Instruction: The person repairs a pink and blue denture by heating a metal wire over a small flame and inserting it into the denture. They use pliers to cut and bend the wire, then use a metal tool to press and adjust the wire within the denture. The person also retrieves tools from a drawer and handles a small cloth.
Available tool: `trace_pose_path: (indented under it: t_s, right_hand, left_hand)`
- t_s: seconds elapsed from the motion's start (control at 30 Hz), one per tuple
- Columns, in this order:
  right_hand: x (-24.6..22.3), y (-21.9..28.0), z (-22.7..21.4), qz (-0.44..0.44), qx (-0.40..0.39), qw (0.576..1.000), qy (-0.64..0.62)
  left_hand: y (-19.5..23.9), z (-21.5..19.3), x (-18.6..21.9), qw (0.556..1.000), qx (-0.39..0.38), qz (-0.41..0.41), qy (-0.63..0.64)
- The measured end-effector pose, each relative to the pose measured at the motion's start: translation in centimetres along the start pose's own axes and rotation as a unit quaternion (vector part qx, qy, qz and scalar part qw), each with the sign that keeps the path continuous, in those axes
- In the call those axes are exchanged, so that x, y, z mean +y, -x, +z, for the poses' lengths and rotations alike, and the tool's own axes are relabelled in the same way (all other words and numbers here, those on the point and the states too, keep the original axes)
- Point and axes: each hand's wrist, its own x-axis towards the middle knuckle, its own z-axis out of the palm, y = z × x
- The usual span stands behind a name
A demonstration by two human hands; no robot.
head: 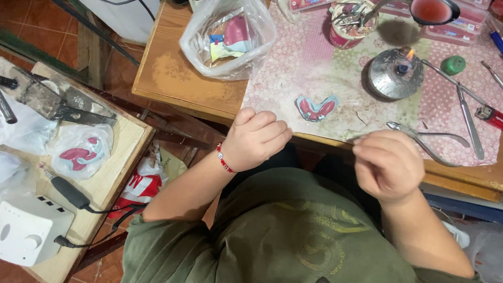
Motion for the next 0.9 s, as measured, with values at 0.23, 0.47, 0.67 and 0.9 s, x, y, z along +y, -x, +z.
trace_pose_path:
  t_s: [0.23, 0.47, 0.67, 0.9]
  right_hand:
    - [-0.2, -5.8, 0.2, 0.078, -0.129, 0.988, -0.013]
    - [1.6, -10.0, 0.0, 0.111, -0.268, 0.955, -0.06]
    - [2.1, -9.9, 0.7, 0.055, -0.265, 0.963, -0.016]
    - [4.5, -8.7, 1.4, -0.029, -0.229, 0.972, 0.05]
  left_hand:
    - [-2.8, -0.4, -0.3, 0.997, 0.056, -0.032, 0.044]
    - [-7.1, -0.6, -1.4, 0.984, 0.121, 0.108, -0.076]
    - [-7.6, -0.5, -2.0, 0.979, 0.127, 0.135, -0.09]
    - [-5.5, 0.5, -3.4, 0.995, 0.086, 0.034, 0.028]
